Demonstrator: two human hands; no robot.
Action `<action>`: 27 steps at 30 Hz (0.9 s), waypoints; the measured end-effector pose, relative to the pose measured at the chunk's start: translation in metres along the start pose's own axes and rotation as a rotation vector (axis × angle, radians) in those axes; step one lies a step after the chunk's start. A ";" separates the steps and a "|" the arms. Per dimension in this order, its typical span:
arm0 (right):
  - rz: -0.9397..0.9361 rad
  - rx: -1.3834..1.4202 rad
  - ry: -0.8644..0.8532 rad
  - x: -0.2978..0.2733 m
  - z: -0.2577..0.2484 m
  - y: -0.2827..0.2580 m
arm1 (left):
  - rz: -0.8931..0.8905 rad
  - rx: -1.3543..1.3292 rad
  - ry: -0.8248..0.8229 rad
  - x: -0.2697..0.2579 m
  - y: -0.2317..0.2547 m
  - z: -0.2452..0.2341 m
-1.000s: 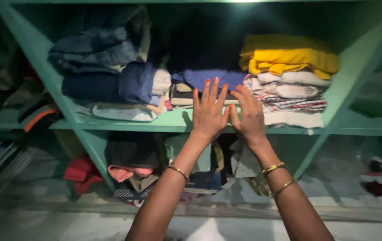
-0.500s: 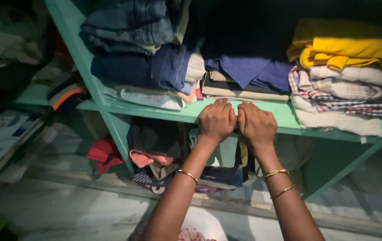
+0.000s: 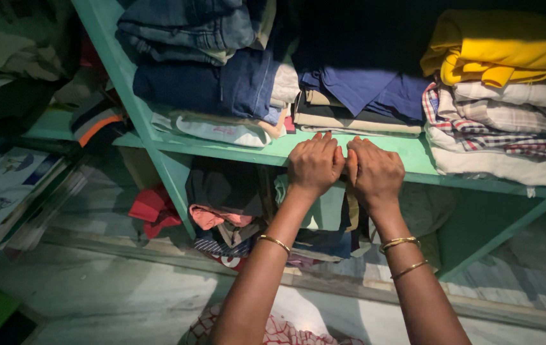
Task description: The person folds and organizes various items of clothing, including shirts and pants, into a shelving unit by hand.
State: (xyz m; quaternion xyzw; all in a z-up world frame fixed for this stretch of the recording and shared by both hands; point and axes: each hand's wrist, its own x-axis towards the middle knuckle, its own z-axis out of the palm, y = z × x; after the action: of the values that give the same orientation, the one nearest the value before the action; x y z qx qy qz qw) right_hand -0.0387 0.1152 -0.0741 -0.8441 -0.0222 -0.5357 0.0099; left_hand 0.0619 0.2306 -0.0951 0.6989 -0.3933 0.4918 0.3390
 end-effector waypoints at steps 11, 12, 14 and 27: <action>-0.019 -0.045 0.015 -0.007 0.004 0.004 | -0.014 -0.014 0.006 0.000 0.006 -0.008; -0.015 -0.047 0.016 -0.007 0.004 0.003 | -0.012 -0.017 0.009 -0.001 0.006 -0.010; -0.015 -0.038 0.014 -0.007 0.004 0.003 | -0.014 -0.029 -0.005 -0.002 0.008 -0.013; -0.002 -0.012 -0.027 -0.026 -0.004 -0.007 | -0.001 -0.068 -0.076 -0.025 0.011 -0.020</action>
State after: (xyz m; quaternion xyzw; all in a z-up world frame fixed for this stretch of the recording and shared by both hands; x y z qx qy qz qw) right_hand -0.0540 0.1212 -0.0962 -0.8512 -0.0197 -0.5245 0.0041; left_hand 0.0389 0.2478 -0.1124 0.7053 -0.4220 0.4511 0.3479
